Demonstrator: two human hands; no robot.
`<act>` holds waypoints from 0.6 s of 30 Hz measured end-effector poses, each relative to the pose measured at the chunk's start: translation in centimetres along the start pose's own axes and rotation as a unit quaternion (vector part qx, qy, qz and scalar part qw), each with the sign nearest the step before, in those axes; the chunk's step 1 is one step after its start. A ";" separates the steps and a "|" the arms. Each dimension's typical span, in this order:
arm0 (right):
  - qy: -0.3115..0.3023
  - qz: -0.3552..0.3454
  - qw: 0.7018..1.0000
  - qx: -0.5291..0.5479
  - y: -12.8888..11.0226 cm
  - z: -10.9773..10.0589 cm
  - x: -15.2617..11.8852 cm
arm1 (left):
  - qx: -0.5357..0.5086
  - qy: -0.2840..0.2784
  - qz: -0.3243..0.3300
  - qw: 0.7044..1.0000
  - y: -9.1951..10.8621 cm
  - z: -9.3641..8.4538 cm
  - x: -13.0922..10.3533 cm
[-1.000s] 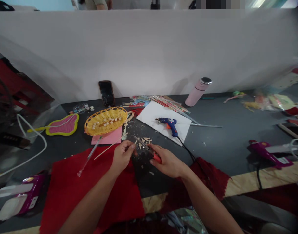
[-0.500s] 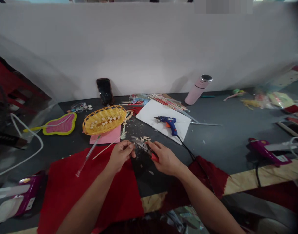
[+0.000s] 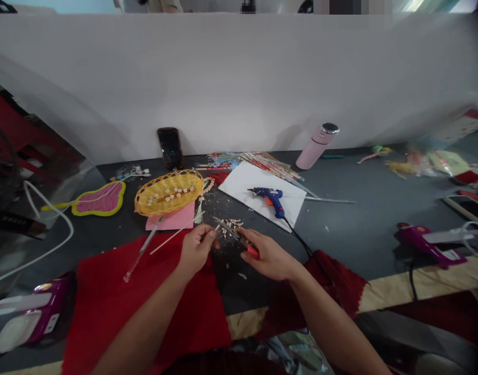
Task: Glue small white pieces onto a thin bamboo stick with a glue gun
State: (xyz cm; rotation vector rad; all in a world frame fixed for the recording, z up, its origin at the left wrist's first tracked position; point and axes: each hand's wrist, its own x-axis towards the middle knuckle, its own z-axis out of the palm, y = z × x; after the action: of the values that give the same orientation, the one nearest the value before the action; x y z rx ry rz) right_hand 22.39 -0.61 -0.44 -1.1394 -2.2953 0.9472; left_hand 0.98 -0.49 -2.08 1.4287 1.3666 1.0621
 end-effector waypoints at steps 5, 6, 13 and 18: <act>-0.015 -0.016 1.000 0.008 0.4 -0.5 -0.1 | 0.062 0.011 0.046 0.997 0.2 -0.1 -0.2; -0.016 -0.016 1.000 0.007 0.3 -0.6 -0.1 | 0.067 0.012 0.050 0.996 0.1 0.0 -0.2; 0.010 0.005 0.998 -0.056 0.2 0.0 0.3 | -0.025 -0.013 -0.014 1.000 0.1 0.1 0.2; 0.026 -0.027 0.996 -0.086 1.1 0.4 0.6 | -0.191 -0.125 -0.145 0.963 0.8 -0.4 0.5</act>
State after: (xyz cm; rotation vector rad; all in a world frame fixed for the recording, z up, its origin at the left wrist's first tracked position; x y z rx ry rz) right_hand 22.41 0.16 -1.45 -1.1480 -2.3887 0.7024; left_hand 0.78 -0.01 -1.22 1.0036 1.0791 0.8622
